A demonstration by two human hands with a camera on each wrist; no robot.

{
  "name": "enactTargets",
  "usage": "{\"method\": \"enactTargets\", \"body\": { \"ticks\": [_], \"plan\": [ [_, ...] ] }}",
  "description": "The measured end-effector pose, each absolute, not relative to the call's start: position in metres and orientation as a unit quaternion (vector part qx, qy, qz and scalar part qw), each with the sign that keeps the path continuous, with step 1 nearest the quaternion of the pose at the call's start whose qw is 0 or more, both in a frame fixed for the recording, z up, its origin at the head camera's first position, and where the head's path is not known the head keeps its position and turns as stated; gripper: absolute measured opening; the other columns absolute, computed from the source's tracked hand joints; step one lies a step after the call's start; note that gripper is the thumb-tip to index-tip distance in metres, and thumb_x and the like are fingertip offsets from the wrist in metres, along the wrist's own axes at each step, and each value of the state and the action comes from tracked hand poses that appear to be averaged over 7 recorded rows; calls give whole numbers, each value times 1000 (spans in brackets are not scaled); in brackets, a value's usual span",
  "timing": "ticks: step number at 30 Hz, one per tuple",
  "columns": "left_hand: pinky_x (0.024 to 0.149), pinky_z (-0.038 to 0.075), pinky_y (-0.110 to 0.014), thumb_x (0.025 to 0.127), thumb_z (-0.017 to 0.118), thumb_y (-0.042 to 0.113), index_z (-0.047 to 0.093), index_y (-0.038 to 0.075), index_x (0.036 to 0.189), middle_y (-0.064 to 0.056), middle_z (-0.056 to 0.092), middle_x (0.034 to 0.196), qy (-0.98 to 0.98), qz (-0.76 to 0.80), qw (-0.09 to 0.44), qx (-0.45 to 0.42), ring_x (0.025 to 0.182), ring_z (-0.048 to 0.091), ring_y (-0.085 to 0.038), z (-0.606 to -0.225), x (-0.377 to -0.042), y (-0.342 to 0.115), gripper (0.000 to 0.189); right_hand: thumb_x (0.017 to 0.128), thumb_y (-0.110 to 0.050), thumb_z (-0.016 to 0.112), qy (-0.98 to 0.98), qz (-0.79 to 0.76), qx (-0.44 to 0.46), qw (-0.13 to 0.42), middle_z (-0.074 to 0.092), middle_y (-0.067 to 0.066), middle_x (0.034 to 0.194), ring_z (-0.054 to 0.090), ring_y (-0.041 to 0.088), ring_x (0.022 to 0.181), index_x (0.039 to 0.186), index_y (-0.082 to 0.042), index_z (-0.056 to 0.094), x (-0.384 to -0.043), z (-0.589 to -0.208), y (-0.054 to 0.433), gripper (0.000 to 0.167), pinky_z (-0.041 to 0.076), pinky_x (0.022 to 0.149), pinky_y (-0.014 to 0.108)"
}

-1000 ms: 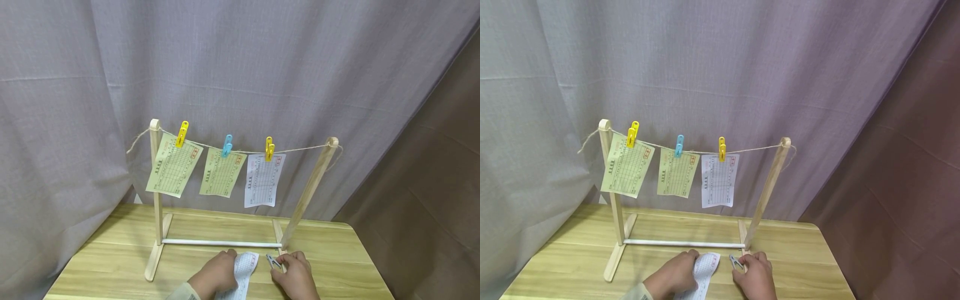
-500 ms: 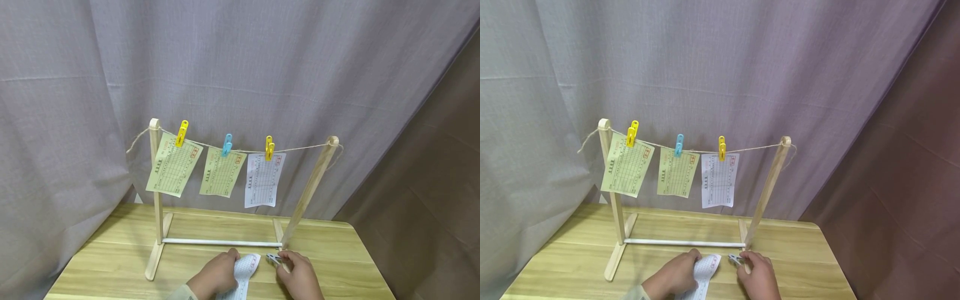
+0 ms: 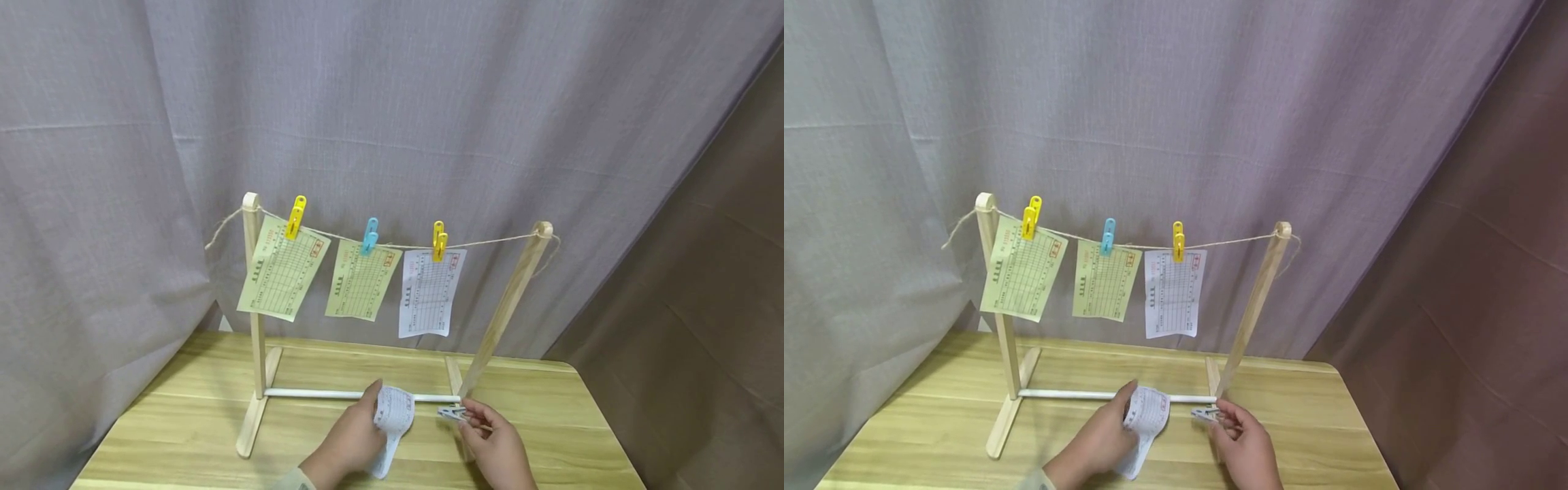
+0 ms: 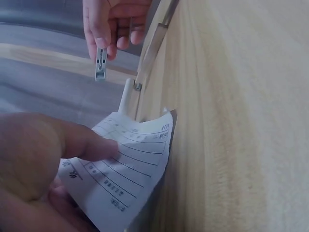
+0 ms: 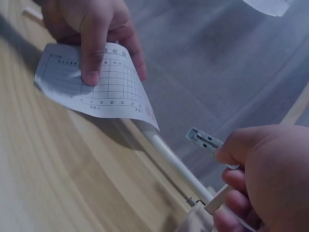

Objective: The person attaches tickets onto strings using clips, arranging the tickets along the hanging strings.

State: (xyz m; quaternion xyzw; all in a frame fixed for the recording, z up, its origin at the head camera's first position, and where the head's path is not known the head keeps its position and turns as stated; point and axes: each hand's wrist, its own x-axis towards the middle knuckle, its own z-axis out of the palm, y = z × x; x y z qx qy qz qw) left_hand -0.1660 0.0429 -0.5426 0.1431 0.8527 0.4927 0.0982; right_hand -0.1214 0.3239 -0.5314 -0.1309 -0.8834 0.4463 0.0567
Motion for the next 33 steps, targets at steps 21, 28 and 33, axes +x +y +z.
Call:
{"method": "enactTargets", "body": {
  "ticks": [21, 28, 33],
  "plan": [
    [76, 64, -25, 102, 75, 15, 77, 11, 123, -2, 83, 110, 802, 567, 58, 177, 91, 74, -6, -500, -170, 38, 21, 98, -1, 85, -837, 537, -3, 105, 78, 17, 122, 74, 5, 104, 141, 3, 70, -117, -458, 336, 45, 65, 87, 19],
    [77, 64, -25, 104, 77, 18, 78, 17, 121, -1, 85, 114, 788, 584, 29, 191, 93, 77, -4, -470, -167, 40, 17, 100, -5, 85, -852, 504, 18, 141, 81, 13, 118, 76, 4, 103, 139, -1, 73, -112, -421, 334, 41, 66, 85, 21],
    [74, 66, -25, 106, 76, 19, 79, 17, 122, -5, 86, 119, 768, 607, 29, 204, 91, 80, -6, -453, -165, 42, 17, 100, 0, 83, -858, 482, 52, 169, 82, 11, 117, 77, 4, 103, 141, -3, 73, -111, -400, 331, 42, 65, 83, 21]
  ]
}}
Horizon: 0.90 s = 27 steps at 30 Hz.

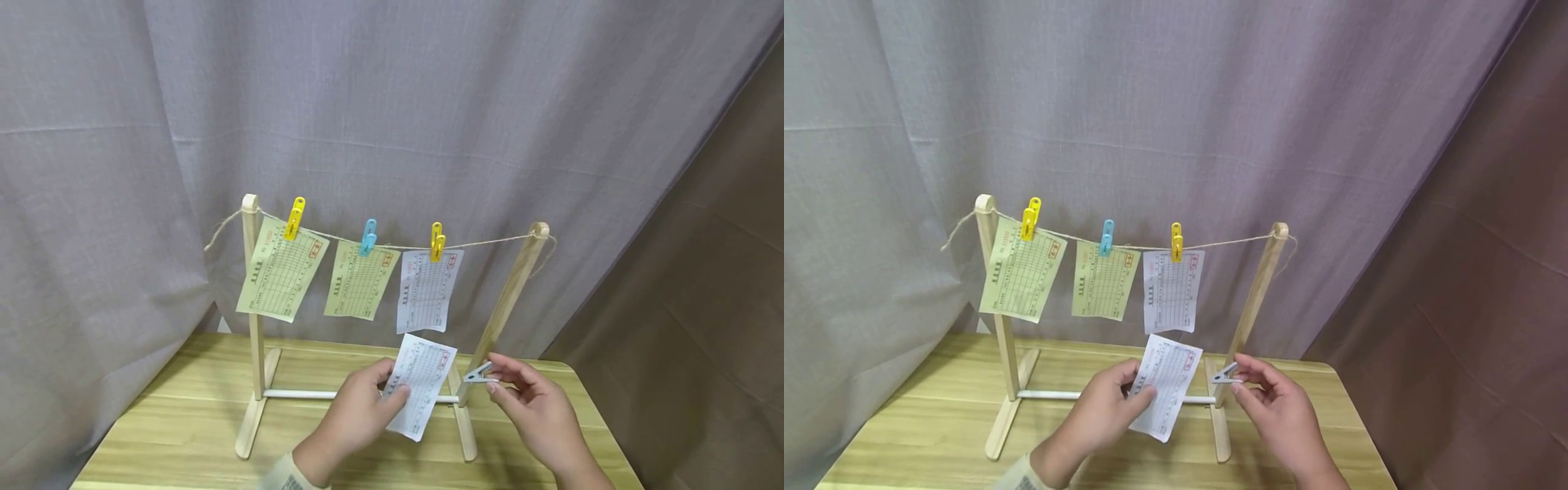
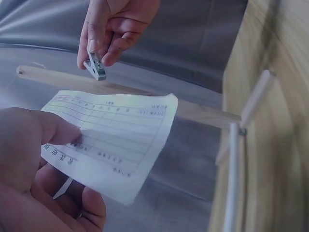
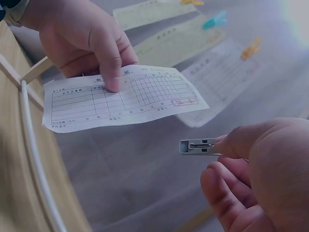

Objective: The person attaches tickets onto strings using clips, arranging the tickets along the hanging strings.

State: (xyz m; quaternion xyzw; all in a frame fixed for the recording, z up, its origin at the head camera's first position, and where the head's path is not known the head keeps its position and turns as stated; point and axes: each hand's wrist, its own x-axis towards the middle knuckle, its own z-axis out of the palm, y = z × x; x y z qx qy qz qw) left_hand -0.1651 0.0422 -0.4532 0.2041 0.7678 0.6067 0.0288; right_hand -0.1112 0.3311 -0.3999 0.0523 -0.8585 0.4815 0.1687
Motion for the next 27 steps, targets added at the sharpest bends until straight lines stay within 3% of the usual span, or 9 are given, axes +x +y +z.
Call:
{"method": "enactTargets", "body": {
  "ticks": [8, 19, 27],
  "plan": [
    [62, 63, -28, 112, 69, 31, 80, 24, 117, 2, 84, 108, 766, 609, 24, 203, 79, 78, -9, -429, -166, 45, 14, 97, 7, 83, -863, 453, 91, 205, 84, 7, 114, 77, 2, 102, 140, -2, 74, -112, -369, 330, 45, 64, 77, 19],
    [70, 64, -27, 112, 69, 36, 84, 18, 116, 4, 81, 97, 747, 630, 5, 213, 83, 73, -7, -412, -173, 58, 23, 95, 12, 82, -862, 422, 148, 240, 83, 2, 114, 78, 2, 102, 138, -5, 76, -118, -314, 327, 46, 64, 83, 17],
    [59, 50, -23, 112, 69, 37, 80, 23, 96, 9, 62, 76, 749, 624, -2, 223, 69, 56, -5, -398, -182, 69, 24, 98, 6, 82, -875, 374, 182, 249, 81, 1, 118, 77, 5, 102, 137, -13, 78, -123, -281, 322, 44, 62, 80, 15]
  ]
}}
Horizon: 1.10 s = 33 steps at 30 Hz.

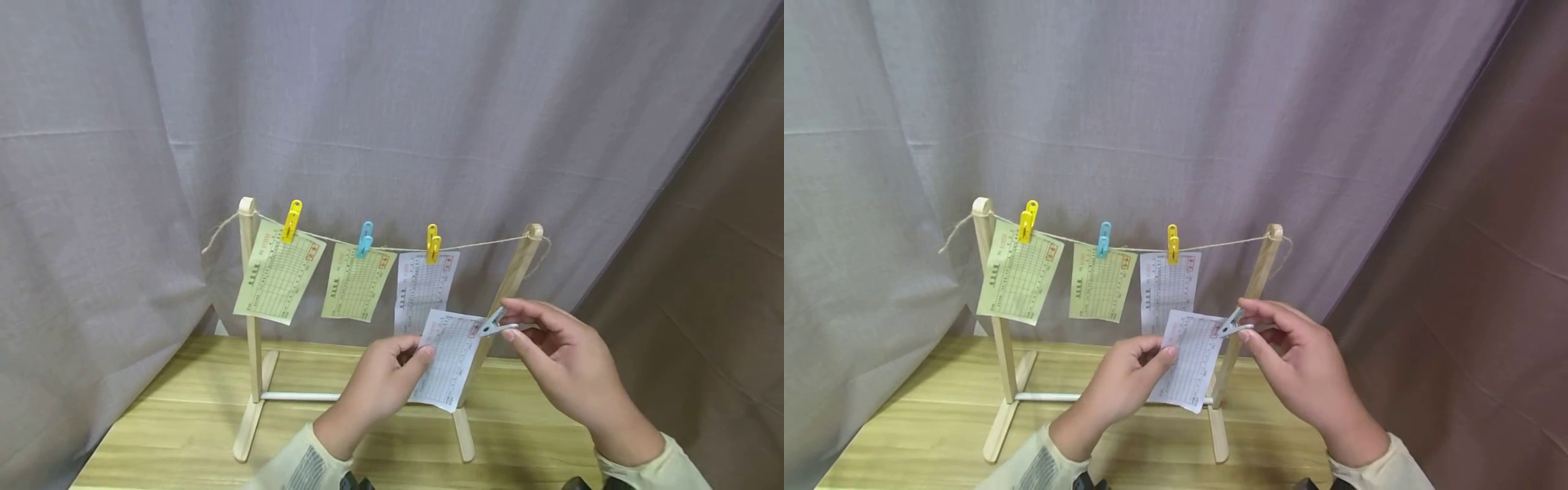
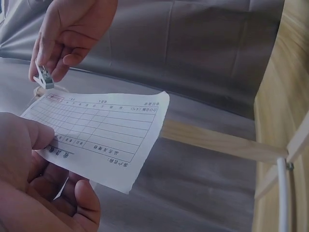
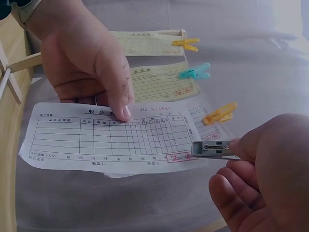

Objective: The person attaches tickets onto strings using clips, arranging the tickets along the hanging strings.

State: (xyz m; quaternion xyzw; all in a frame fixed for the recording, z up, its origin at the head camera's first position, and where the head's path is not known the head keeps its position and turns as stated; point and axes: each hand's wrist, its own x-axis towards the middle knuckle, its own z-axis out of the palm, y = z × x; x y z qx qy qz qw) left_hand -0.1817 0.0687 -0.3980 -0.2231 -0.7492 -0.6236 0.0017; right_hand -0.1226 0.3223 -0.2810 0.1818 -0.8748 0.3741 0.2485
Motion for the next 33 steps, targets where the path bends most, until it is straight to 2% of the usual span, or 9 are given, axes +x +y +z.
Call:
{"method": "enactTargets", "body": {
  "ticks": [2, 5, 11, 20, 27, 33],
  "plan": [
    [59, 47, -22, 113, 68, 36, 79, 23, 94, 9, 59, 74, -750, -621, 10, -227, 68, 53, -4, -394, -184, 70, 25, 97, 7, 83, -878, 358, 188, 256, 80, -1, 118, 77, 3, 102, 136, -15, 79, -124, -274, 322, 45, 62, 79, 14],
    [61, 50, -22, 113, 68, 36, 82, 24, 100, 10, 63, 76, -749, -623, 15, -226, 70, 55, -4, -387, -186, 71, 22, 94, 9, 85, -883, 330, 196, 271, 80, -1, 117, 75, -1, 101, 134, -15, 80, -125, -263, 322, 47, 61, 78, 12],
    [67, 55, -24, 112, 69, 35, 85, 22, 109, 9, 70, 83, -747, -625, 19, -225, 75, 60, -6, -374, -188, 73, 21, 96, 0, 88, -896, 281, 188, 288, 81, -4, 118, 72, -5, 96, 133, -22, 82, -129, -242, 321, 43, 58, 77, 8],
    [66, 56, -25, 112, 69, 33, 85, 20, 111, 7, 74, 89, -749, -624, 35, -220, 76, 64, -8, -353, -192, 79, 21, 102, -13, 85, -908, 239, 180, 293, 83, -8, 122, 70, -1, 83, 128, -25, 85, -139, -213, 316, 29, 54, 75, 7],
    [65, 59, -28, 112, 69, 37, 85, 20, 113, 5, 75, 89, -735, -645, 28, -209, 75, 66, -9, -341, -196, 89, 24, 103, -18, 85, -914, 234, 157, 292, 83, 0, 123, 65, 0, 81, 124, -23, 86, -150, -190, 311, 22, 49, 67, 9],
    [62, 59, -29, 112, 69, 40, 86, 20, 115, 3, 78, 93, -722, -661, 20, -204, 74, 68, -9, -336, -199, 94, 26, 105, -24, 84, -918, 239, 133, 288, 84, 1, 112, 66, -1, 78, 122, -22, 87, -159, -174, 313, 18, 48, 64, 12]
  ]
}}
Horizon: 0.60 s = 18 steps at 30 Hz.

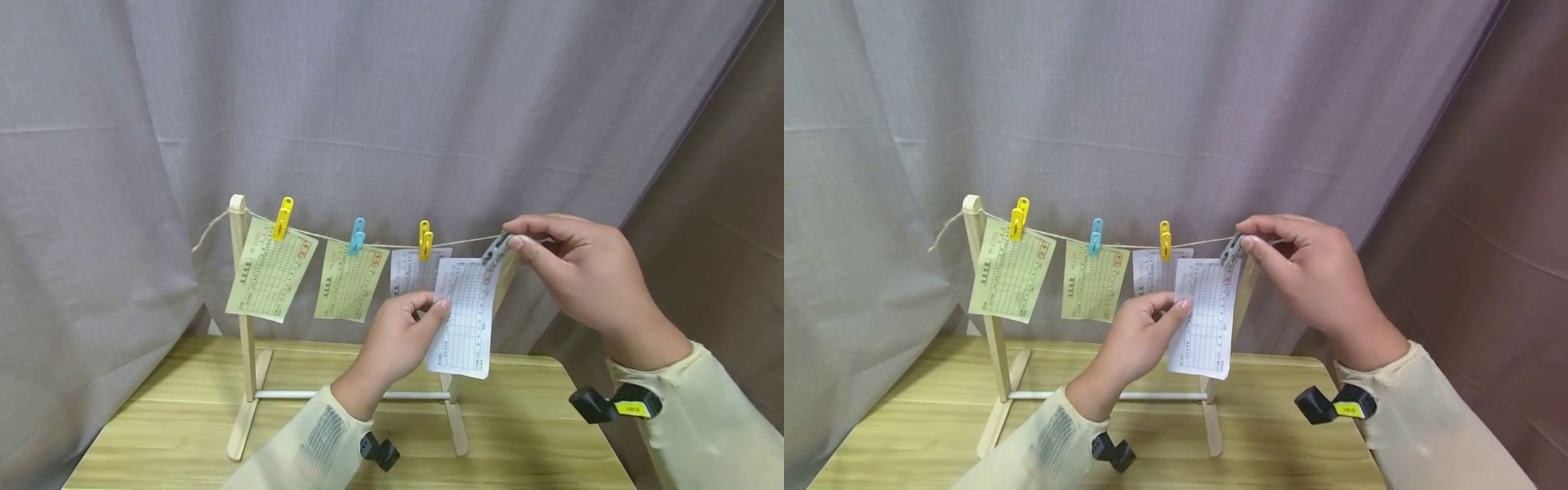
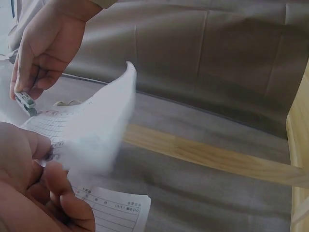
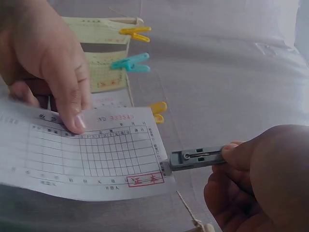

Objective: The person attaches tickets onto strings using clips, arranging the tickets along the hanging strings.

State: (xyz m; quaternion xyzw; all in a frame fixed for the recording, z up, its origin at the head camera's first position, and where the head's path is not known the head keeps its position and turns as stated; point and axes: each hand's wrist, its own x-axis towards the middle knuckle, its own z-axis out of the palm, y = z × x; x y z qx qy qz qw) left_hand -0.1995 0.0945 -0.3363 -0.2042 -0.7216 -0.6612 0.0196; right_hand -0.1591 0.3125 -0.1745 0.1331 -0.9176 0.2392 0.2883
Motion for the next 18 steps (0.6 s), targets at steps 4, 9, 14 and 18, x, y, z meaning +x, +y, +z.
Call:
{"method": "enactTargets", "body": {
  "ticks": [4, 9, 14, 18],
  "plan": [
    [63, 62, -30, 112, 70, 38, 86, 19, 116, 3, 81, 100, -710, -673, 19, -207, 76, 73, -9, -333, -200, 97, 26, 105, -27, 83, -922, 228, 117, 291, 83, -2, 110, 63, 6, 77, 120, -26, 88, -164, -167, 313, 16, 47, 60, 15],
    [67, 64, -31, 112, 70, 37, 86, 17, 117, 1, 83, 102, -707, -679, 19, -196, 78, 75, -9, -330, -203, 102, 26, 105, -30, 83, -928, 226, 101, 280, 84, 0, 109, 62, 10, 79, 119, -26, 88, -171, -159, 315, 16, 46, 61, 17],
    [73, 66, -30, 111, 71, 37, 86, 16, 122, 1, 85, 112, -712, -679, 18, -180, 84, 77, -9, -326, -205, 106, 29, 106, -30, 82, -930, 229, 94, 271, 84, -1, 105, 59, 12, 79, 120, -23, 88, -178, -153, 314, 17, 44, 61, 18],
    [76, 67, -29, 111, 71, 39, 86, 17, 125, 1, 85, 116, -714, -680, 4, -168, 88, 79, -9, -324, -206, 107, 30, 106, -31, 80, -934, 220, 90, 265, 79, -4, 95, 56, 14, 75, 121, -24, 88, -181, -147, 313, 18, 42, 57, 21]
  ]
}}
